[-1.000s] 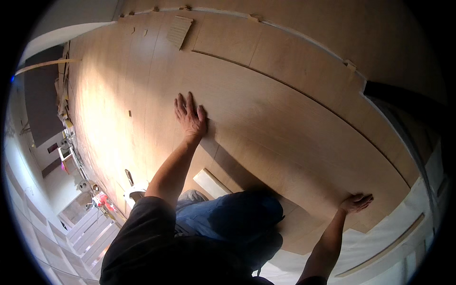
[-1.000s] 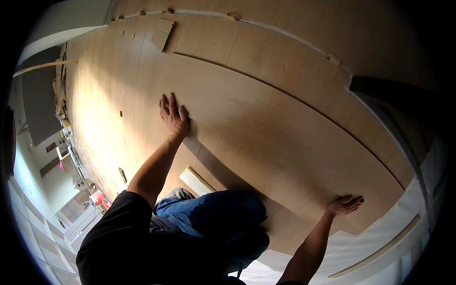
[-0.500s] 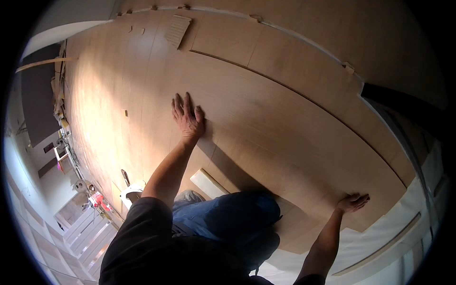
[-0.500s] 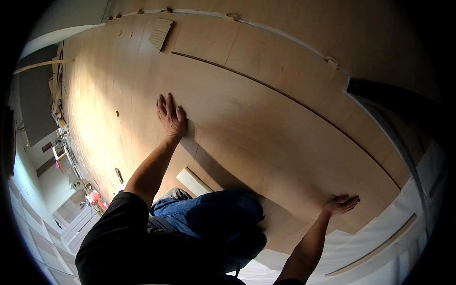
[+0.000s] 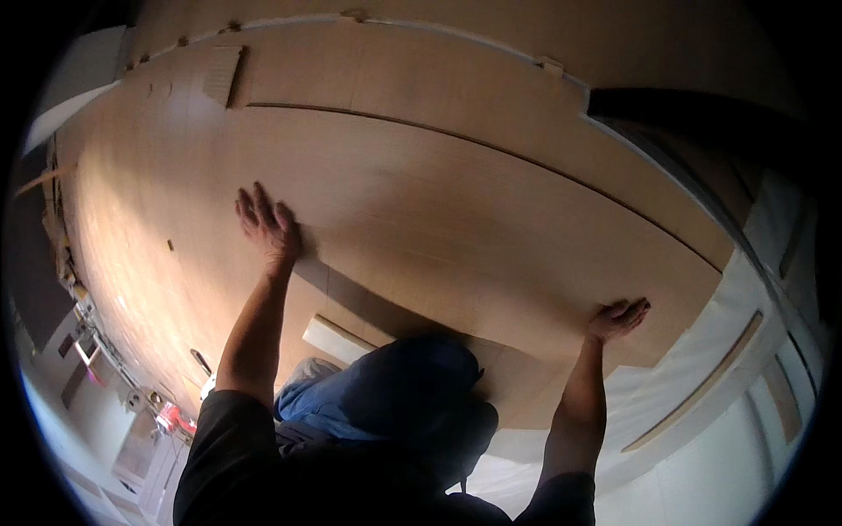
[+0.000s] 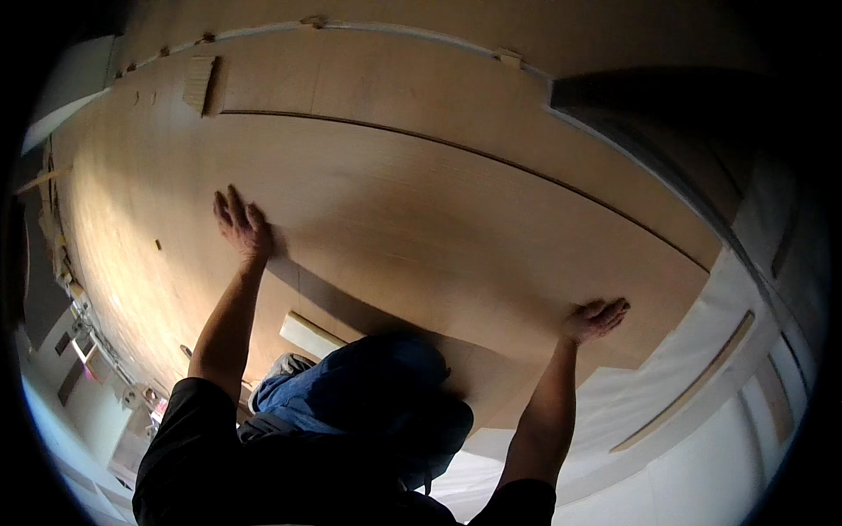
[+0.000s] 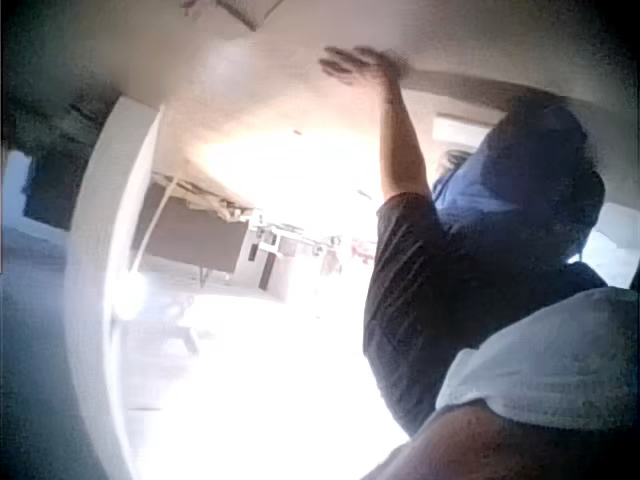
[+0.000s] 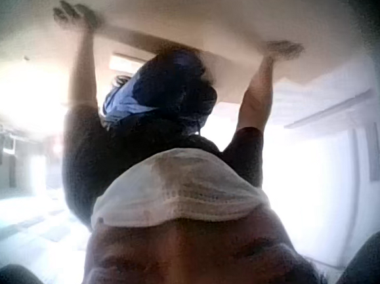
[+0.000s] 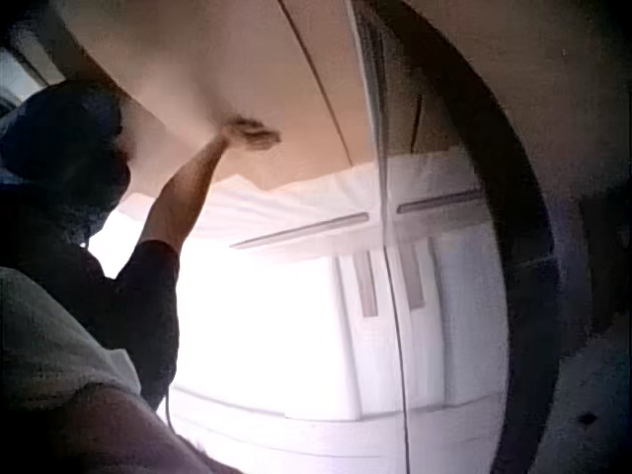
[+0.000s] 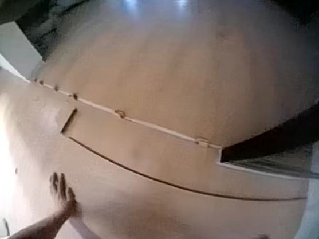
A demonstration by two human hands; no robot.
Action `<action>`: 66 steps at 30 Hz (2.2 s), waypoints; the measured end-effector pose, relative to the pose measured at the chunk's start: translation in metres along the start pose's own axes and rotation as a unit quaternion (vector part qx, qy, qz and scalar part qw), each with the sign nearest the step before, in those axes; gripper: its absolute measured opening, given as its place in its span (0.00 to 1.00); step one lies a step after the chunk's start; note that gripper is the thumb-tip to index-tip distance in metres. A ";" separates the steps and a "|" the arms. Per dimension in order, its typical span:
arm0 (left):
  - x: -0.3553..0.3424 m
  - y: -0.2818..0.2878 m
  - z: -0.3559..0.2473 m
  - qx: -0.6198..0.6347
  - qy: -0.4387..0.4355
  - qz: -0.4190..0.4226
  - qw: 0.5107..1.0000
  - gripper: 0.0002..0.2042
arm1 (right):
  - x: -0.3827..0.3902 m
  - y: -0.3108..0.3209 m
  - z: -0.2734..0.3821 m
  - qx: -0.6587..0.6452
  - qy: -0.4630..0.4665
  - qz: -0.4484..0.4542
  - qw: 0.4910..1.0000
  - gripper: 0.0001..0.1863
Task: The person cuts a wood plank using a table saw and then fits it into the floor pattern by hand, tapping it into place with a hammer and a block. The person then marks a new plank with a pencil and square tool before fitting it.
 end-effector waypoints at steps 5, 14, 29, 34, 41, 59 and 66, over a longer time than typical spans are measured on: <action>0.012 -0.023 0.003 -0.022 -0.044 0.013 0.999 0.28 | 0.013 -0.005 -0.054 -0.088 -0.041 -0.008 0.995 0.29; 0.011 -0.001 -0.001 -0.048 -0.010 0.008 0.999 0.33 | -0.012 0.016 -0.007 0.011 -0.119 0.032 0.992 0.32; 0.016 -0.016 0.014 -0.064 -0.017 -0.004 0.998 0.35 | -0.009 0.020 -0.017 -0.018 -0.169 0.044 0.985 0.33; 0.017 -0.014 0.006 -0.062 0.004 0.001 0.998 0.32 | -0.008 0.021 -0.022 -0.015 -0.180 0.060 0.982 0.33; 0.020 -0.024 0.015 -0.079 0.012 0.019 0.997 0.33 | -0.008 0.020 -0.024 -0.021 -0.181 0.058 0.982 0.35; -0.003 -0.005 -0.018 -0.283 -0.064 0.140 0.947 0.31 | -0.015 0.036 -0.030 -0.030 -0.211 0.080 0.974 0.35; 0.187 0.162 -0.595 0.169 -0.617 0.091 0.763 0.27 | -0.018 0.042 -0.042 -0.059 -0.216 0.064 0.973 0.36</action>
Point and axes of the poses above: each hand's wrist, its own x-axis away from the middle knuckle, its own y-axis out of the back of the hand, z = x × y, the point moved 7 cm from there along -x, towards the middle knuckle, and after that the axes turned 15 degrees about -x, right-handed, at the moved point
